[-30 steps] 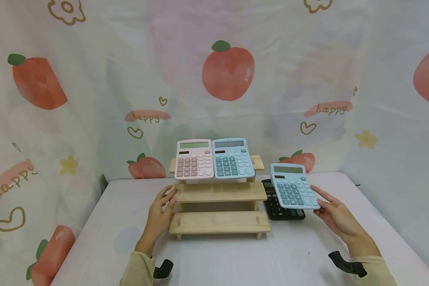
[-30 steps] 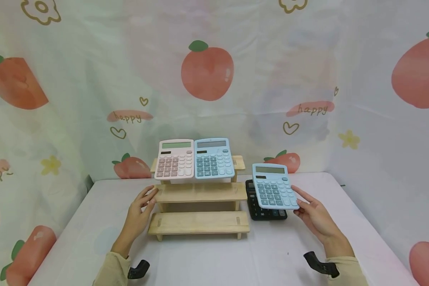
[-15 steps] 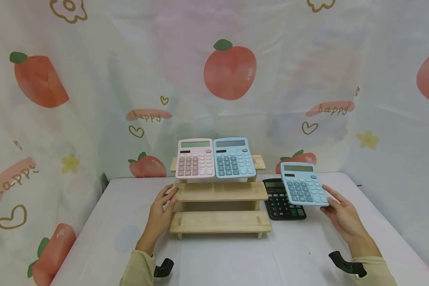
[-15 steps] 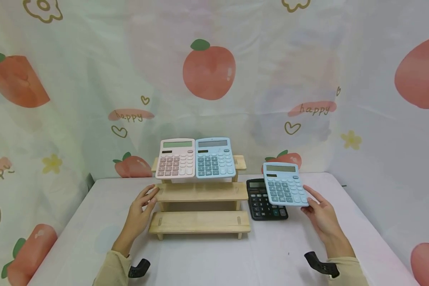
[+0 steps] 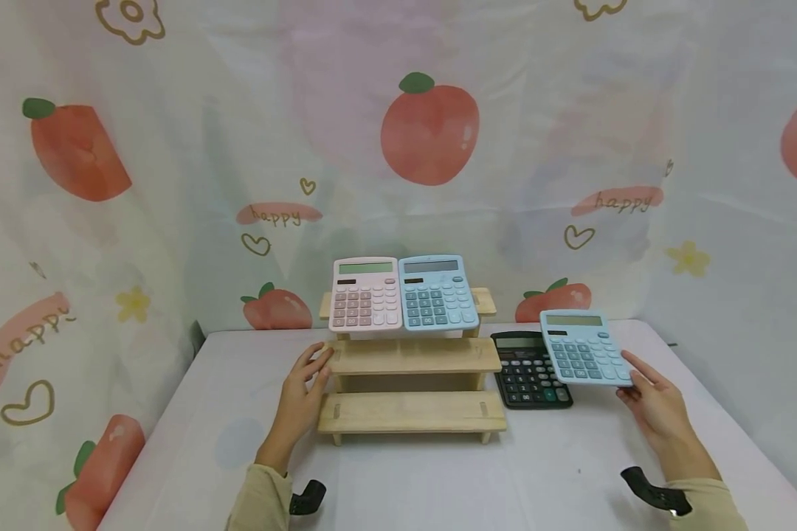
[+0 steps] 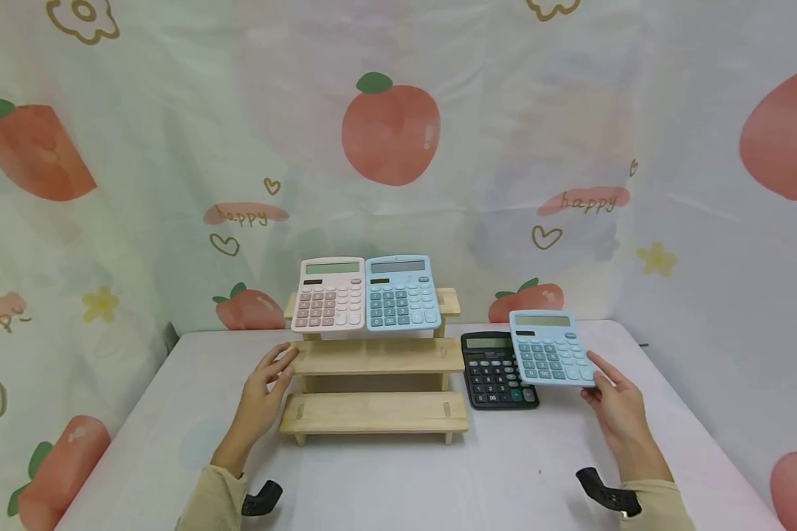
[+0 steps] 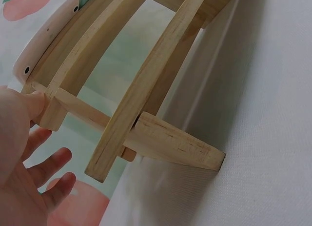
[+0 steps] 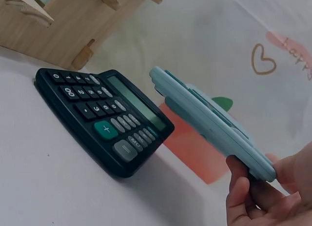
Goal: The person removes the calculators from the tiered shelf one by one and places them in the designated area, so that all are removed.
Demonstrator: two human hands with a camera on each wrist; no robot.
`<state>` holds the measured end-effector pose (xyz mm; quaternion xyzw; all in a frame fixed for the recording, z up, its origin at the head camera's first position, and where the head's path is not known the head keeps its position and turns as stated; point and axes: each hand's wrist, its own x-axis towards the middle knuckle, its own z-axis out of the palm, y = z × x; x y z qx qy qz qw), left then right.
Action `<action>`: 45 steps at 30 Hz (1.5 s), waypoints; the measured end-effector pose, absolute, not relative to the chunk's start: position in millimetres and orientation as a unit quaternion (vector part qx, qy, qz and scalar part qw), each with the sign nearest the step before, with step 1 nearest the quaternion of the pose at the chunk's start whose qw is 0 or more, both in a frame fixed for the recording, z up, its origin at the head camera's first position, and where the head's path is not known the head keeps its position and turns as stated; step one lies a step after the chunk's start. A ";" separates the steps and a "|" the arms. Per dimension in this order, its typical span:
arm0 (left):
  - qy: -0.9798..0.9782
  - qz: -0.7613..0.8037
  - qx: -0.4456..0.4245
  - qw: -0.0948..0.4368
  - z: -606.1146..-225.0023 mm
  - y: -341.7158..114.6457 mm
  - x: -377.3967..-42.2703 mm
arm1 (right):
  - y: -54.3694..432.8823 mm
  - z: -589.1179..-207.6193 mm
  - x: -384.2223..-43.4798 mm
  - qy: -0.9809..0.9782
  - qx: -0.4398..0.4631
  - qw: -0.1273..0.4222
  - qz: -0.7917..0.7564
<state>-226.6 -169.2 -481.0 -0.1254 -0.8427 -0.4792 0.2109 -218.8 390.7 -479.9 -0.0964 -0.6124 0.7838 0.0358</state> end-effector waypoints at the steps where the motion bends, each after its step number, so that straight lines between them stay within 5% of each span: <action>1: -0.843 -0.478 -0.127 0.211 -480.9 -169.0 -226.8 | 392.1 -480.6 -218.6 -0.612 -0.103 0.036 0.783; 45: -0.845 -0.479 -0.123 0.203 -479.7 -167.4 -226.6 | 421.9 -501.0 -225.0 -0.714 -0.272 0.031 0.645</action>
